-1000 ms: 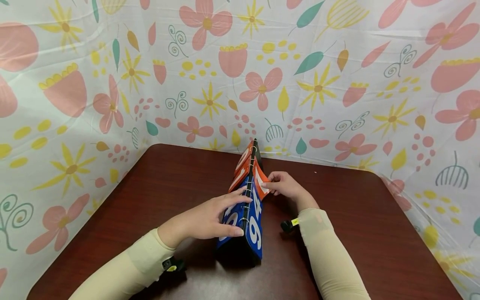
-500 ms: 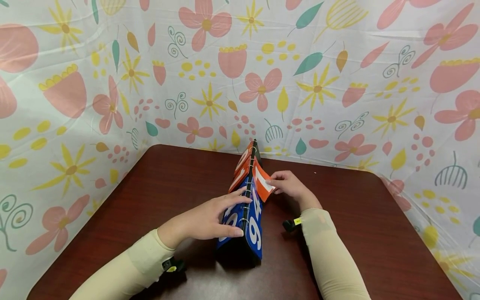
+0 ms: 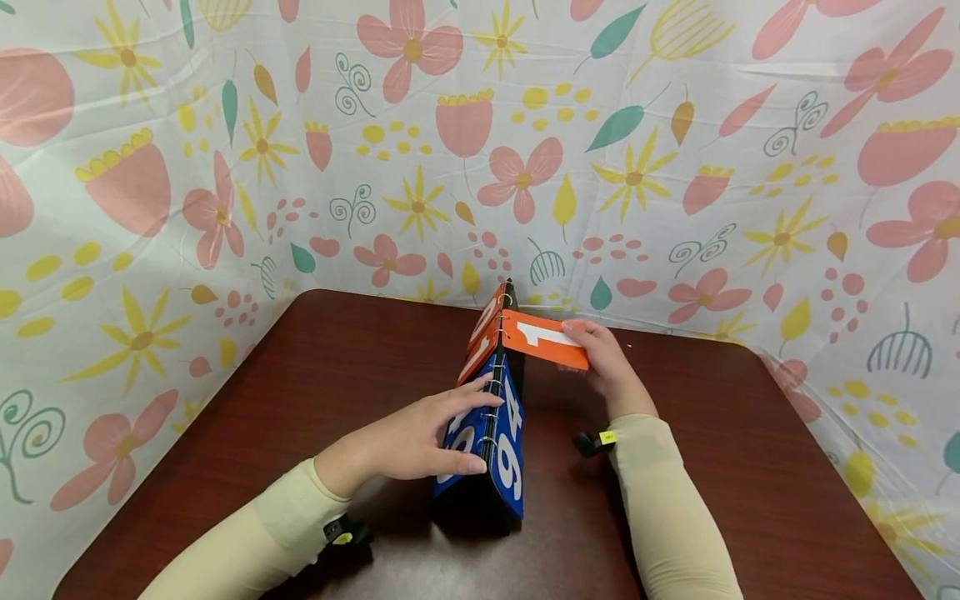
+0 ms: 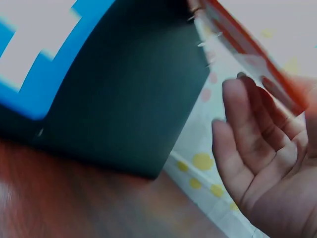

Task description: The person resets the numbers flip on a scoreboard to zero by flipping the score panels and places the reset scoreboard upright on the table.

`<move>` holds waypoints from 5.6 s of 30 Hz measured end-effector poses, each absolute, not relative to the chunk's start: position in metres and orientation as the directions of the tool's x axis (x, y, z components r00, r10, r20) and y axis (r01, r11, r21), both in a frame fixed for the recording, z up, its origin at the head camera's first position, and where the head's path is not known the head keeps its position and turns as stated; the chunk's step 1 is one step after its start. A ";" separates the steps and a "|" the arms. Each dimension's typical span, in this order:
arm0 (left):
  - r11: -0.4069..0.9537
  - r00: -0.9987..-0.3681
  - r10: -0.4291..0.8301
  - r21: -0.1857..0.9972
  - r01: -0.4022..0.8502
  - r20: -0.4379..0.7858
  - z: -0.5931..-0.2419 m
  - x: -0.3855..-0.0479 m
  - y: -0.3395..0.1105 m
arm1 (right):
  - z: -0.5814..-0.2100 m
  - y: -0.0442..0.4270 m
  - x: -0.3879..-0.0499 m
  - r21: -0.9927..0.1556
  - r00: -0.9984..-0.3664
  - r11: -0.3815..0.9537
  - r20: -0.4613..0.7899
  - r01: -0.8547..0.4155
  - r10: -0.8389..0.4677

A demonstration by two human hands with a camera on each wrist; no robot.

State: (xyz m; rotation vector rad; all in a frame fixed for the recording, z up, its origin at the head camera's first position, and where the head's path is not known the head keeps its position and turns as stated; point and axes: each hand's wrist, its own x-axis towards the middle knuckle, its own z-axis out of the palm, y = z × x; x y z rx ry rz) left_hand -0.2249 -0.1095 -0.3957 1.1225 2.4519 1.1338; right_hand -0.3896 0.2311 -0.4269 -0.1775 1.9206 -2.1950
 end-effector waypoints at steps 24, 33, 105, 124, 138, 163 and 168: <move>0.389 -0.670 0.730 0.725 0.568 0.133 -0.396 -0.226 -0.110 | -0.393 0.200 -0.361 -0.856 -0.740 -0.463 0.462 -0.229 -0.489; 0.393 -0.668 0.731 0.717 0.576 0.136 -0.396 -0.226 -0.110 | -0.383 0.172 -0.349 -0.921 -0.874 0.036 0.354 -0.387 -0.333; 0.405 -0.674 0.731 0.727 0.554 0.106 -0.394 -0.226 -0.110 | -0.371 0.170 -0.325 -0.912 -0.780 0.181 0.196 -0.367 -0.594; 0.422 -0.700 0.706 0.728 0.540 0.110 -0.392 -0.224 -0.109 | -0.415 0.190 -0.313 -0.874 -0.840 0.350 0.112 -0.338 -0.531; 0.441 -0.703 0.702 0.704 0.557 0.117 -0.392 -0.226 -0.103 | -0.446 0.196 -0.326 -0.855 -0.835 0.453 -0.044 -0.253 -0.549; 0.299 -0.429 0.774 0.329 0.896 0.466 -0.372 -0.195 -0.098 | -0.450 0.213 -0.332 -0.873 -0.801 0.375 0.028 -0.311 -0.598; 0.322 -0.385 0.773 0.211 0.923 0.504 -0.369 -0.188 -0.096 | -0.447 0.214 -0.331 -0.849 -0.821 0.418 0.032 -0.323 -0.570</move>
